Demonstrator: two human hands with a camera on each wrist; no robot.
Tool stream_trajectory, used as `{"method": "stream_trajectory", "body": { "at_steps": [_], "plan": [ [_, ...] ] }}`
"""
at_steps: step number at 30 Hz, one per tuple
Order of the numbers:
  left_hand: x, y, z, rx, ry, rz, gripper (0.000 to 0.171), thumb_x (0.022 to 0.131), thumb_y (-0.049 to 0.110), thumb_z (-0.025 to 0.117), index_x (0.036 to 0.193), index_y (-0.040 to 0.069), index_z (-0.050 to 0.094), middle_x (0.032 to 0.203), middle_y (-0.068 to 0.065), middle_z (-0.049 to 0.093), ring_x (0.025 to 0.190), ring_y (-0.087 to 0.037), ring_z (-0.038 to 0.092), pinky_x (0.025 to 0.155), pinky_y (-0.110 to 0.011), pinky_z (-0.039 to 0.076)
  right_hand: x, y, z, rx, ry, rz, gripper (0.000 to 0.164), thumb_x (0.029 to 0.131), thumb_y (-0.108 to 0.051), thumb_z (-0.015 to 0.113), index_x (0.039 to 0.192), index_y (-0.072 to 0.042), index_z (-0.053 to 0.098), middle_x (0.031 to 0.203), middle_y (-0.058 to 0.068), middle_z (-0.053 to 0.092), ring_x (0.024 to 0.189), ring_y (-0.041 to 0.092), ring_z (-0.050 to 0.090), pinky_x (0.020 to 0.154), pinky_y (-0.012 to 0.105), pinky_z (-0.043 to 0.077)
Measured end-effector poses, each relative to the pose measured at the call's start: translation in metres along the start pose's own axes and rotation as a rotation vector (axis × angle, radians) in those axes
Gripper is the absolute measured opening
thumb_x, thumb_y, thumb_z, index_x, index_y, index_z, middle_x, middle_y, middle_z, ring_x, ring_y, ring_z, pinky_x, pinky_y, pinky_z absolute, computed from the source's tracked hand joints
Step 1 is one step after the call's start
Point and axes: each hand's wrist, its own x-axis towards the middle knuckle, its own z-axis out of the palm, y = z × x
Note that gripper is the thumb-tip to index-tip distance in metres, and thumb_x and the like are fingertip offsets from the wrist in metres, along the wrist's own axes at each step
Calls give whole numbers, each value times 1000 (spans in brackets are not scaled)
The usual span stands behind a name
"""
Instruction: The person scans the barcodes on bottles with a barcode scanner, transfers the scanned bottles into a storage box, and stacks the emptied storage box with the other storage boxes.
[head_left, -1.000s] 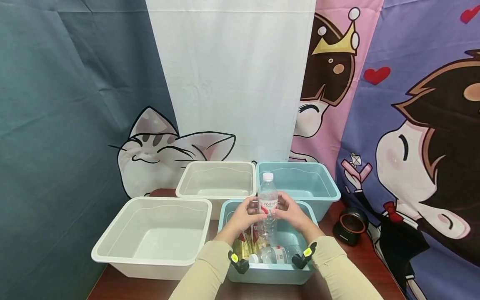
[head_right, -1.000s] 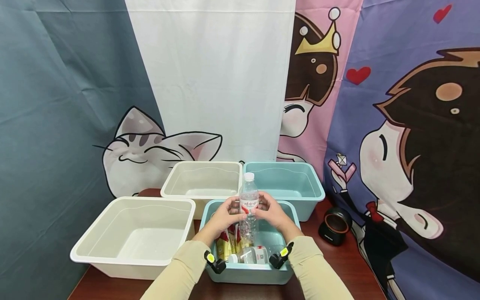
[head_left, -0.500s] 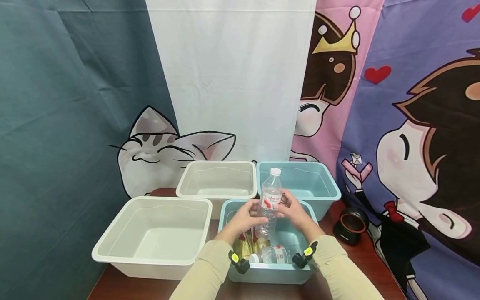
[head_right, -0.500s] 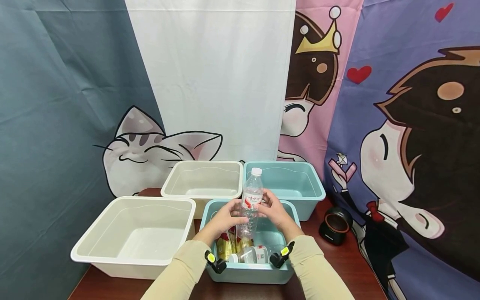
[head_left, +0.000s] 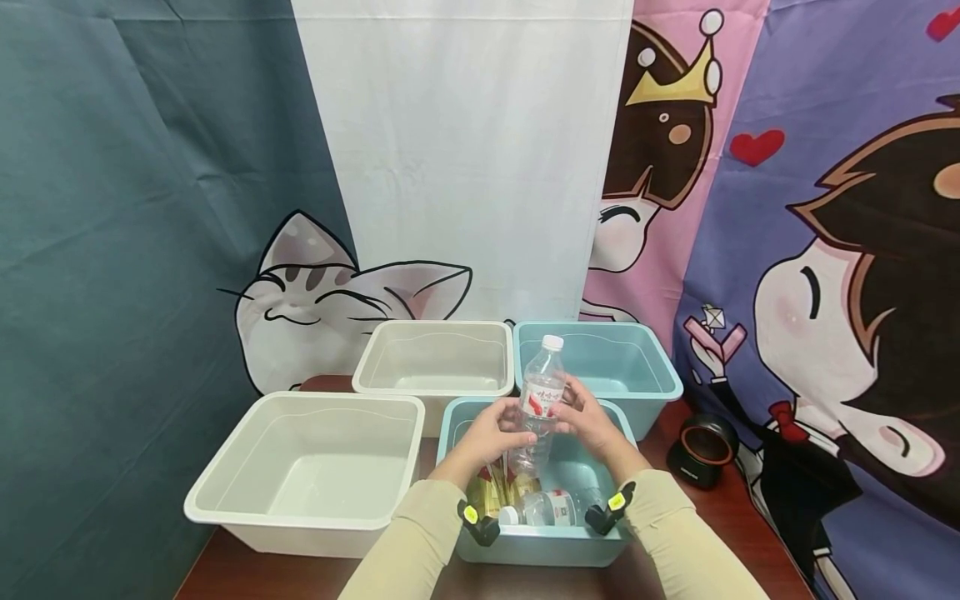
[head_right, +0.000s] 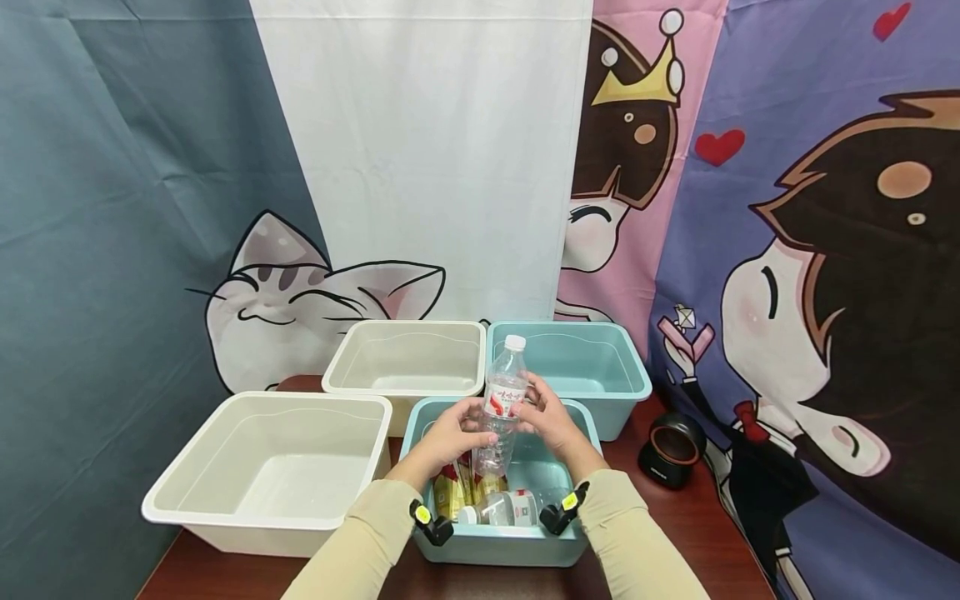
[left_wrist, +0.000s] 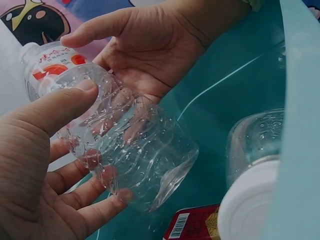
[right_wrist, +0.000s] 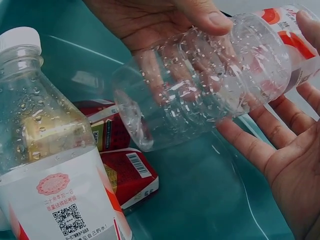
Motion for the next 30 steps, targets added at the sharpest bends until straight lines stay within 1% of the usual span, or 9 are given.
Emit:
{"method": "stream_trajectory", "body": {
  "at_steps": [2,5,11,17,24,30],
  "plan": [
    [0,-1,0,8,-4,3,63,86,24,81,140,9,53,124,-9,66,110,-26,66,93,-47,57,0,0,0,14,-4,-1,74,95,-16,65,158,-8,25,135,6,58,112,17,65,89,43,60],
    [1,-2,1,27,-13,3,60,86,24,82,138,11,55,125,-8,65,111,-26,66,92,-47,57,1,1,-1,29,-15,-4,75,95,-15,65,158,-7,24,133,8,59,112,18,65,90,46,59],
    [-1,-1,1,49,-27,-5,61,86,25,82,139,11,55,128,-9,64,113,-28,65,93,-50,57,0,1,-1,19,-13,14,72,95,-12,64,156,-3,27,124,3,63,109,17,66,89,42,60],
    [-2,2,1,63,-30,-9,62,87,26,81,140,11,54,129,-10,64,113,-28,65,92,-48,58,-1,0,0,-17,-15,12,70,96,-13,64,156,-4,29,124,3,64,109,17,66,89,41,60],
    [-3,3,1,63,-31,-20,63,86,26,82,140,11,54,129,-10,64,113,-28,65,91,-49,58,-2,0,-1,-53,-24,13,62,96,-13,64,150,1,37,122,2,67,109,17,67,90,40,59],
    [-2,4,0,68,-15,-29,65,86,27,82,141,11,52,130,-11,63,117,-30,62,96,-52,55,1,1,-2,-54,-3,14,55,97,-9,63,146,1,42,119,3,68,108,18,66,90,39,59]
  ]
}}
